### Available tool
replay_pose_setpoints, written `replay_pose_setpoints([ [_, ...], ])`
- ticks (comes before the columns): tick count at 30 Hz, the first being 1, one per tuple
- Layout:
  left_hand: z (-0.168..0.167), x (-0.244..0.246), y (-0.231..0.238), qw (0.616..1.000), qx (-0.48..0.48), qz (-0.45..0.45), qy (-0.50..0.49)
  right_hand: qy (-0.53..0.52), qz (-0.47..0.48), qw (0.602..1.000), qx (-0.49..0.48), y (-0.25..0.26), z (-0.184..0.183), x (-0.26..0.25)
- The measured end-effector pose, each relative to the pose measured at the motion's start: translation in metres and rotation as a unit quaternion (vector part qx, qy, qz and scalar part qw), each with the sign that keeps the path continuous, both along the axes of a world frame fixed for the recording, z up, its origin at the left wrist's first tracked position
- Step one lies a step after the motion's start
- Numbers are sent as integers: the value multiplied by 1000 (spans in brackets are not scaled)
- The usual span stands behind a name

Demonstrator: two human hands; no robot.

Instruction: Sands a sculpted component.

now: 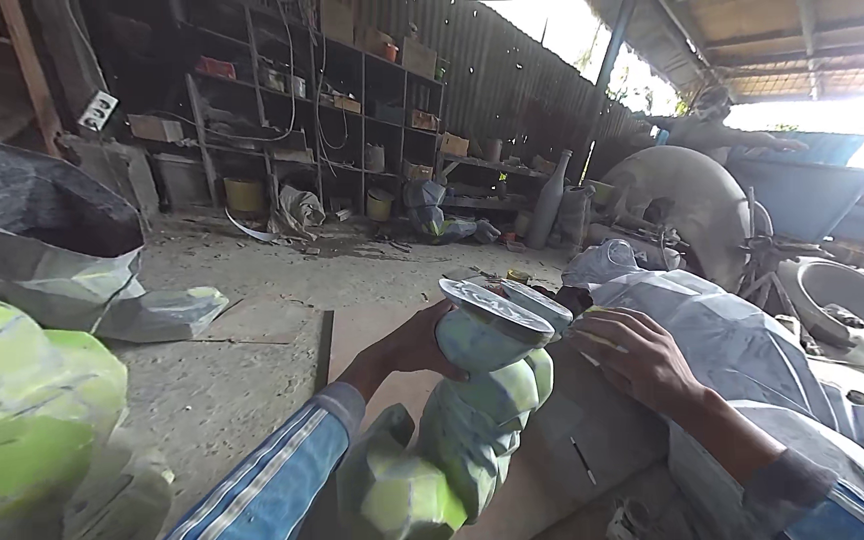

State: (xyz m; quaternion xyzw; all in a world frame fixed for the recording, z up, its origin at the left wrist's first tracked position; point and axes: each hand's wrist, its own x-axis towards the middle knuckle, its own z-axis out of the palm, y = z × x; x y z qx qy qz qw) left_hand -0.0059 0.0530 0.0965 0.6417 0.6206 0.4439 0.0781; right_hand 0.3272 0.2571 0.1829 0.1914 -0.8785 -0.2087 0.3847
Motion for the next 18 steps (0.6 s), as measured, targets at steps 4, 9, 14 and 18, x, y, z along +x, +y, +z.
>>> replay_pose_setpoints([
  [4, 1, 12, -4, 1000, 5, 21, 2, 12, 37, 996, -85, -26, 5, -2],
  [9, 6, 21, -1, 998, 31, 29, 53, -18, 66, 996, -62, -32, 2, -6],
  [14, 17, 17, -1, 997, -18, 52, 44, -17, 67, 996, -49, -21, -1, -10],
  [18, 17, 9, -3, 998, -40, 42, 8, -27, 76, 996, -30, -14, -3, -18],
])
